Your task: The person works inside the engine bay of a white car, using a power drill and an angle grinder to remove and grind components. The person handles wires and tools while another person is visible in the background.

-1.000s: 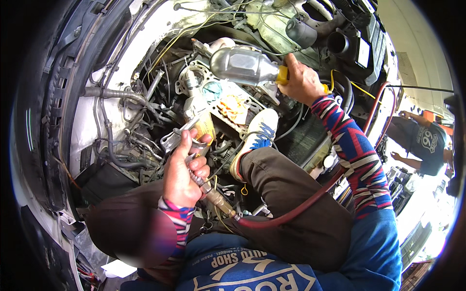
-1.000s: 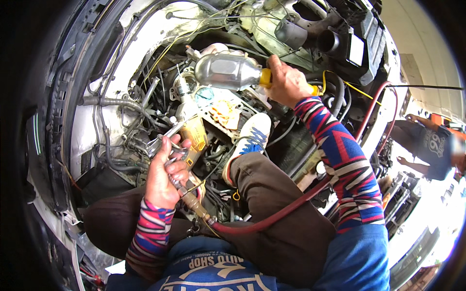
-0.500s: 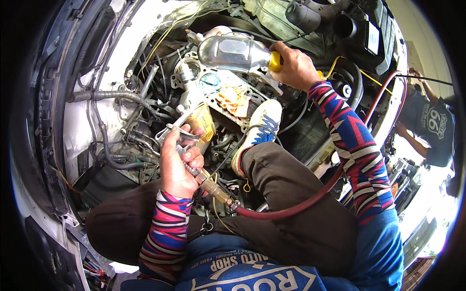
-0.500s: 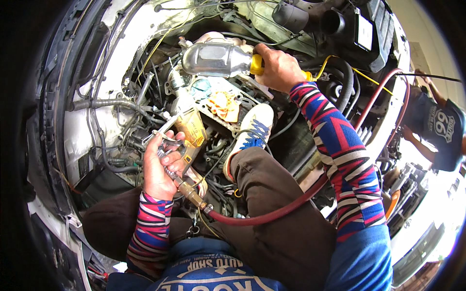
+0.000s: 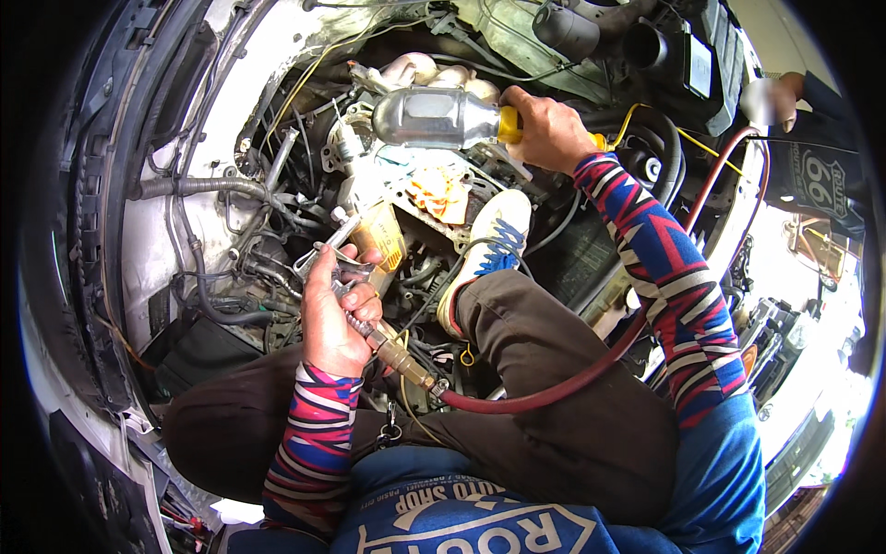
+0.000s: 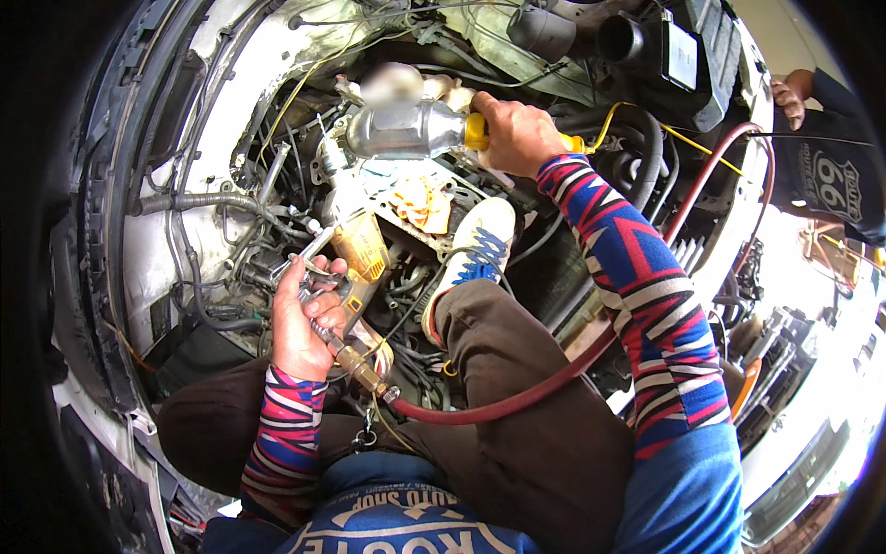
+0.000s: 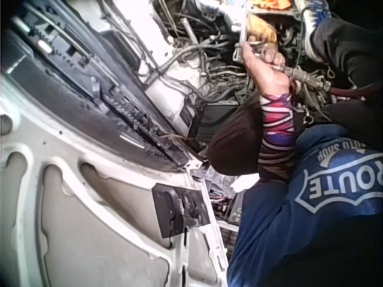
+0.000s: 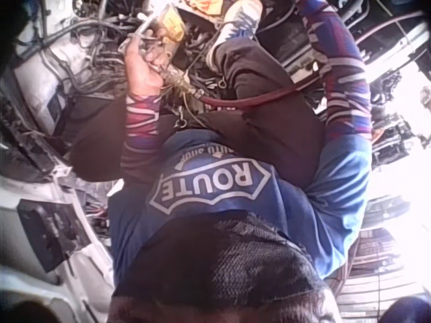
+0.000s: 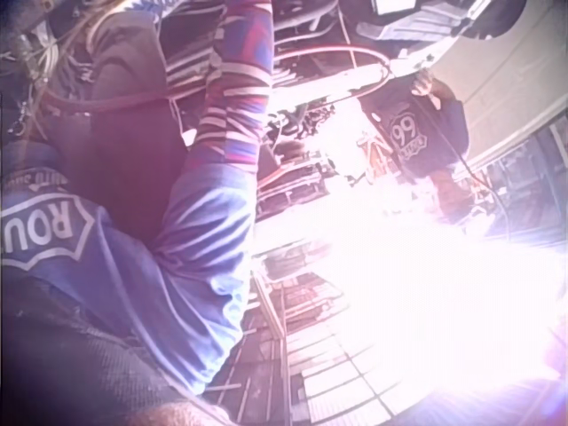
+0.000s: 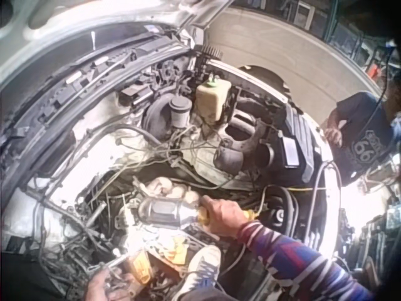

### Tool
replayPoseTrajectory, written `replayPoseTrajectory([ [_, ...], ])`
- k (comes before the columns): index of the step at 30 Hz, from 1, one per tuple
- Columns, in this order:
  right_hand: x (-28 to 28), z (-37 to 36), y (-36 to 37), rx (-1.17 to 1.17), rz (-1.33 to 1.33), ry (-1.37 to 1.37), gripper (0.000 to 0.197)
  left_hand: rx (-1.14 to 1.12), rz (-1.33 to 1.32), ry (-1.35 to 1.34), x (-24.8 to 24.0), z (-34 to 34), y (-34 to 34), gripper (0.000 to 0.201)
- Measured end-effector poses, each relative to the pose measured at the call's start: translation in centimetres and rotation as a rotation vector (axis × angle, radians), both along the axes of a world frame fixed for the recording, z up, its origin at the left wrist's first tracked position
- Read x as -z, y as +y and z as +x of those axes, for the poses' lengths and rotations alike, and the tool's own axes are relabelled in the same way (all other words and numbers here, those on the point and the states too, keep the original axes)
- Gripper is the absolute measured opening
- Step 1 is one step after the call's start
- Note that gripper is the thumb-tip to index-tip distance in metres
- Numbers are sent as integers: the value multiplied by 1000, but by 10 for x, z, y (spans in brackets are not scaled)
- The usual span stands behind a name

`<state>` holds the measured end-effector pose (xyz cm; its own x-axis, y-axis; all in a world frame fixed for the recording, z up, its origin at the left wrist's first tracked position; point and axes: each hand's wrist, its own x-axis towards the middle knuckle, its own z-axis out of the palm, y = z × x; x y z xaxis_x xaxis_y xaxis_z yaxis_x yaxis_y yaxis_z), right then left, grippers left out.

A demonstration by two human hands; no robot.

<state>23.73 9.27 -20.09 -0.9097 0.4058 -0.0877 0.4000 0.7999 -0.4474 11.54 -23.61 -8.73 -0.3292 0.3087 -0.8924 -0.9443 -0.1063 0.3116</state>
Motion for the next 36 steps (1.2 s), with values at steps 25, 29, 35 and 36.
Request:
replayPoseTrajectory([
  [25,-15,-10,-13,-68,48,-224,46,61,-2,115,4,-4,6,20],
  [29,-20,-10,-14,-54,60,-255,49,47,-24,130,7,-1,9,18],
  [35,-41,-21,-9,-40,132,-352,53,45,11,117,9,0,6,17],
  [36,-45,-22,-9,-35,137,-411,55,46,23,123,9,1,5,17],
])
